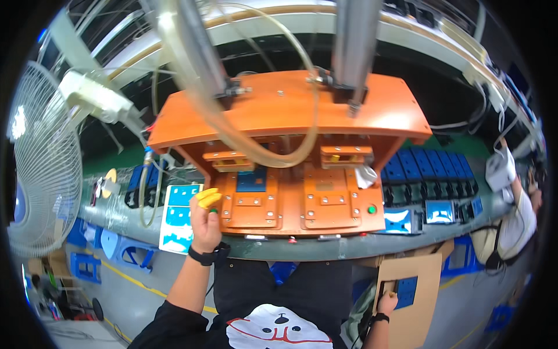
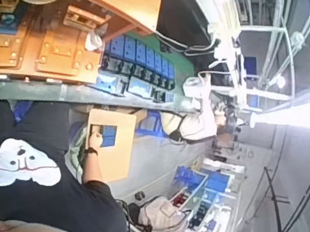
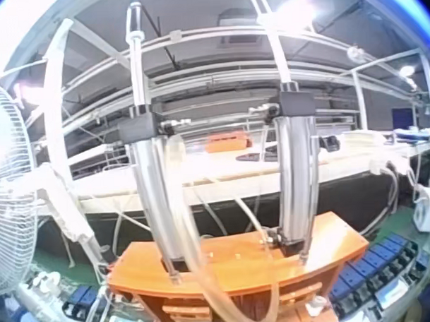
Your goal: Using an industrial press machine to process or assemble plastic/rubber parts.
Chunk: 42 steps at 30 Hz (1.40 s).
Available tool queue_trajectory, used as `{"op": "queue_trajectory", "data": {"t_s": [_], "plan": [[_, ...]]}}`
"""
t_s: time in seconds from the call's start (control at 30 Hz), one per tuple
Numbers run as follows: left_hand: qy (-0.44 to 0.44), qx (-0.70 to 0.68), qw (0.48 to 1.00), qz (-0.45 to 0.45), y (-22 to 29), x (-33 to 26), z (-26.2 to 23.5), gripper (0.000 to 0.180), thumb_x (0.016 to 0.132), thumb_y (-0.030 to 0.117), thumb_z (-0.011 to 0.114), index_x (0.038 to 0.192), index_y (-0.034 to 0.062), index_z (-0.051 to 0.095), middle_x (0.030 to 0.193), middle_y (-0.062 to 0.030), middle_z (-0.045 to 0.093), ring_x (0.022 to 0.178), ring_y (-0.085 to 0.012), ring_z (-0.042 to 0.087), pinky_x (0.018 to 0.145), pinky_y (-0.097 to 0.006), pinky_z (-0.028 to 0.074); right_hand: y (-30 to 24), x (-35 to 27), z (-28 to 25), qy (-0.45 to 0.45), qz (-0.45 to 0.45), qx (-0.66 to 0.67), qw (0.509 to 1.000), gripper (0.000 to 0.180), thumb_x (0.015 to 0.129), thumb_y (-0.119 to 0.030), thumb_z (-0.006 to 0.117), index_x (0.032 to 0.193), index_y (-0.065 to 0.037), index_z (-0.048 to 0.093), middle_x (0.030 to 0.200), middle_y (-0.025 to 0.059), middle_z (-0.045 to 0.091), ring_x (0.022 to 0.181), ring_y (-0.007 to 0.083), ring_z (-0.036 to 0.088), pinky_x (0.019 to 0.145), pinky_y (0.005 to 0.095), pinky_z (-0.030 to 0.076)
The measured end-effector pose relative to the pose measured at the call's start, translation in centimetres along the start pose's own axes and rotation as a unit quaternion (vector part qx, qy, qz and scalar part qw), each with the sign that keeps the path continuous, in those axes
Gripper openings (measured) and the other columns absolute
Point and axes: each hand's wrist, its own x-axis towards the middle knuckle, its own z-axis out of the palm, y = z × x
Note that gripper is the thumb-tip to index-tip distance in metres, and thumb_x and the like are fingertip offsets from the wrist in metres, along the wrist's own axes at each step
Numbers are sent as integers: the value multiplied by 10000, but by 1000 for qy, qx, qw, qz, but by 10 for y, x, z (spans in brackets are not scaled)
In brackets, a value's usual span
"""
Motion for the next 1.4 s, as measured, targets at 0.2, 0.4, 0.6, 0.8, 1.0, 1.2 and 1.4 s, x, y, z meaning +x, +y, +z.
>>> {"op": "queue_trajectory", "data": {"t_s": [0.2,0.4,0.6,0.8,1.0,1.2,1.4], "plan": [[-5,47,999,-8,-3,-1,2,349,1019,226,519,1250,3,657,1314,-173,624,1244,-373,526,1121,-472,362,-100,0,-12,-5,-47,219,975,201,990,-133,610,892,36,656,812,44,666,692,128,576,636,315,483],[-48,35,998,-26,-16,-3,9,397,1051,153,420,1371,-22,577,1429,-181,556,1367,-349,466,1189,-450,309,-263,4,-77,-7,-197,336,921,164,1010,-120,674,1089,22,698,948,43,704,837,107,664,754,262,543],[-32,-39,990,-129,-35,-20,8,467,1038,162,401,1427,-81,491,1493,-233,446,1415,-367,413,1209,-452,268,-399,77,-103,-38,-419,120,899,306,937,-209,735,1154,1,688,882,102,664,770,170,642,696,299,525],[2,-133,984,-122,-24,-15,15,506,1107,281,363,1473,-61,437,1503,-188,438,1395,-314,432,1183,-436,323,-472,222,-82,21,-371,-219,902,435,863,-242,721,1252,-59,657,1206,231,663,1130,429,635,986,498,526],[-42,80,992,-83,4,-2,13,641,1106,453,345,1342,-103,561,1338,-259,604,1234,-396,578,1074,-489,453,-508,319,-47,35,-309,-377,873,455,883,-174,626,1335,-133,645,1317,135,639,1255,339,585,990,482,507],[-15,-48,981,-189,3,-15,15,823,1056,630,370,1394,-110,496,1327,-255,615,1185,-355,610,1025,-474,498,-509,376,-2,117,-307,-556,764,411,966,-216,555,1365,-266,640,1452,68,584,1292,292,545,967,479,460],[-16,-57,985,-163,3,-6,19,652,1064,476,445,1393,-82,523,1373,-246,583,1250,-364,565,1090,-467,435,-512,411,5,88,-381,-492,778,213,919,-255,608,989,-212,805,1156,83,660,1147,287,605,952,435,496]]}}
